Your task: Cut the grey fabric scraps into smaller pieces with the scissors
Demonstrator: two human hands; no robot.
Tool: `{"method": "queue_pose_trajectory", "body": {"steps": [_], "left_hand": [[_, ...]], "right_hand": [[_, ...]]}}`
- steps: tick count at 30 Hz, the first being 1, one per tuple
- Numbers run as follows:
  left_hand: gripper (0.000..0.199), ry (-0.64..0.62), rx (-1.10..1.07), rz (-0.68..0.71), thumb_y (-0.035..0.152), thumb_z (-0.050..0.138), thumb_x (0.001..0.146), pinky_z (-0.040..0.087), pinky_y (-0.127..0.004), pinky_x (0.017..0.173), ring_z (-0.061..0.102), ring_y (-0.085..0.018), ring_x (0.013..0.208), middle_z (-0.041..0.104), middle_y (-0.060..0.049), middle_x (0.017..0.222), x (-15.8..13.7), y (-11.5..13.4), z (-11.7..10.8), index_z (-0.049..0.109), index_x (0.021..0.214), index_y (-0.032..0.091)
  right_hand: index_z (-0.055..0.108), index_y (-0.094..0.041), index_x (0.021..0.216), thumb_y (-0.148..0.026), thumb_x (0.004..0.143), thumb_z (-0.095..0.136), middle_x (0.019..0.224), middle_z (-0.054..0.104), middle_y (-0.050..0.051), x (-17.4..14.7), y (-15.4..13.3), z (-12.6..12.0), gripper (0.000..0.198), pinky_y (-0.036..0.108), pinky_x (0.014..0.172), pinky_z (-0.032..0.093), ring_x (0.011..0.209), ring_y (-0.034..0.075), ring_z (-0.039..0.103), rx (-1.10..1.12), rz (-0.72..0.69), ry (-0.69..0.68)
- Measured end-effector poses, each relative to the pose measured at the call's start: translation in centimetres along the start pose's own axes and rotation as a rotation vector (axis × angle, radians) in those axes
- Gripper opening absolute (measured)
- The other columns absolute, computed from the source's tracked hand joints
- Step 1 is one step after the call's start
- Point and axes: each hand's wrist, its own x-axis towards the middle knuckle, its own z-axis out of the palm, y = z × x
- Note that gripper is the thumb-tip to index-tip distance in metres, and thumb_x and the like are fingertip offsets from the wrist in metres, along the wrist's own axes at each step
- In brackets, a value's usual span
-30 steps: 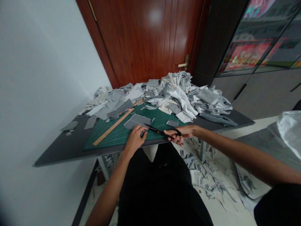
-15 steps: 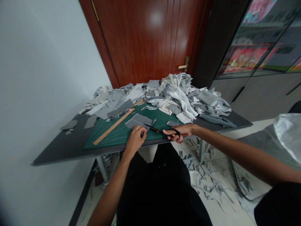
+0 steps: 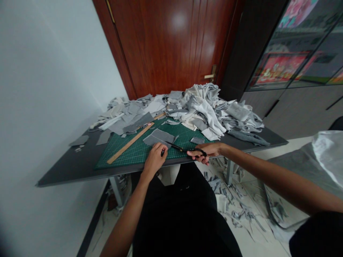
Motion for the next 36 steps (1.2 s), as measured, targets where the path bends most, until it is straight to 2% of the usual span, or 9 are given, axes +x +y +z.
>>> {"method": "queue_pose_trajectory", "body": {"steps": [9,20,27,36], "left_hand": [[0.017,-0.008,0.004,0.001,0.009,0.055,0.098,0.050,-0.036,0.093,0.059,-0.022,0.098,0.061,-0.004,0.096,0.0,0.0,0.0,0.058,0.088,0.022],[0.016,-0.011,0.000,-0.002,0.009,0.054,0.098,0.051,-0.036,0.092,0.059,-0.022,0.098,0.061,-0.004,0.095,0.0,0.0,0.0,0.058,0.088,0.022],[0.016,-0.015,-0.007,-0.006,0.010,0.055,0.099,0.050,-0.036,0.093,0.059,-0.022,0.099,0.061,-0.004,0.096,0.0,0.0,0.0,0.058,0.089,0.022],[0.017,-0.020,0.000,-0.015,0.010,0.055,0.098,0.050,-0.036,0.092,0.060,-0.022,0.098,0.062,-0.004,0.095,0.1,-0.1,0.1,0.060,0.088,0.022]], "right_hand": [[0.052,-0.017,0.089,-0.083,0.074,0.077,0.054,0.039,-0.011,0.1,0.3,0.1,0.072,0.021,0.049,0.046,0.046,0.005,0.040,-0.016,-0.020,0.005],[0.043,-0.021,0.073,-0.080,0.076,0.078,0.052,0.038,-0.011,-0.6,-0.8,0.2,0.068,0.021,0.045,0.039,0.045,0.004,0.036,-0.057,0.002,-0.005],[0.047,-0.019,0.075,-0.080,0.074,0.080,0.052,0.039,-0.011,-0.6,-1.0,0.3,0.069,0.020,0.045,0.041,0.044,0.004,0.036,-0.060,0.003,-0.020],[0.039,-0.022,0.069,-0.081,0.075,0.077,0.054,0.038,-0.011,-0.1,-0.2,-0.1,0.071,0.020,0.045,0.042,0.044,0.004,0.036,-0.091,-0.035,-0.032]]}}
